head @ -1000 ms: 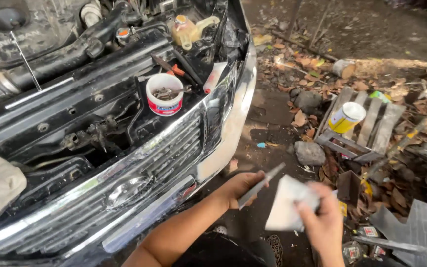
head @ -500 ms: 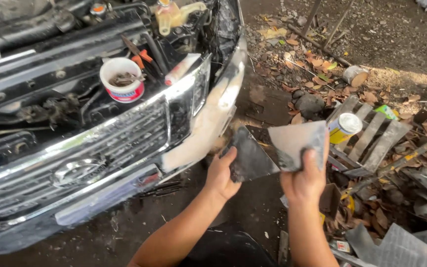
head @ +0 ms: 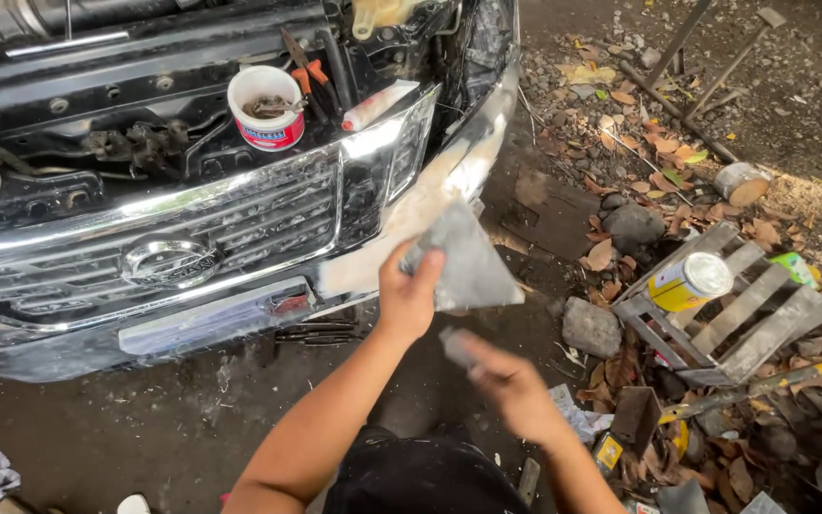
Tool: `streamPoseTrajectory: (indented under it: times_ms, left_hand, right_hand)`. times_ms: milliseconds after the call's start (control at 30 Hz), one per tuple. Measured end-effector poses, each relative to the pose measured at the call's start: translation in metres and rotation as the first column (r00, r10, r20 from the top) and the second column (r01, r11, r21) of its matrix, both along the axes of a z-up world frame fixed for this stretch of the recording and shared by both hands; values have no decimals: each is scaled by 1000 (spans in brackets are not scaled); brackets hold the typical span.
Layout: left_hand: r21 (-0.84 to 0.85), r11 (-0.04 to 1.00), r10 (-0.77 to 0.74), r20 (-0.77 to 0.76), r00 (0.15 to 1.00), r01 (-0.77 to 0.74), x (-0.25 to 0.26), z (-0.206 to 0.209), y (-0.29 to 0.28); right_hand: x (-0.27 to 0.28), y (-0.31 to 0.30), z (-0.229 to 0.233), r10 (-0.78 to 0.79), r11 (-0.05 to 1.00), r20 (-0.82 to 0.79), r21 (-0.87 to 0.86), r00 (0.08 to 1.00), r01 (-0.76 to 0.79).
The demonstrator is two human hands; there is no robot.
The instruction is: The person applies a white body filler to the front fender and bumper of a car using a metal putty knife. They spread the filler over the surface and smooth it out, working on the area near the wheel arch and the front grille.
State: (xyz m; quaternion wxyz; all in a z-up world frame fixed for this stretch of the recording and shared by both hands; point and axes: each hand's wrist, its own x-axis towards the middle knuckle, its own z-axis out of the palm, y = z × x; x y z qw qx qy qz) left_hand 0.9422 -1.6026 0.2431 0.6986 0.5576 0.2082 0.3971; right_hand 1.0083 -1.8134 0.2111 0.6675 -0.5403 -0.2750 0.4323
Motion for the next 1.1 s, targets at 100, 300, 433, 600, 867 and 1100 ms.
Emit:
streamPoseTrajectory:
  times_ms: [100,300,433,600,867,1100]
  left_hand:
    - [90,996,29,4,1000,-30,8,10,-5]
    - [354,928,-28,-241,970,115,2,26,-61]
    - [410,858,-158,-362,919,309,-13,36,-63]
    - [9,806,-420,-696,583,592,-23,62,-86]
    - [324,632,-205,-806,555,704,-34,51,-70]
    - [269,647,-149,-874,463,714,-45,74,-52]
  right_hand:
    - [-12,-2,-3,-11,975,195,-215,981,54]
    - [-17,19,50,-298,942,662,89,687,323]
    - [15,15,61,-333,932,696,139,636,336]
    - [28,13,81,-338,922,804,180,489,341]
    - [52,-11,71,-705,705,543,462,456,538]
    - [44,-27,69,-29,946,919,-103,394,308]
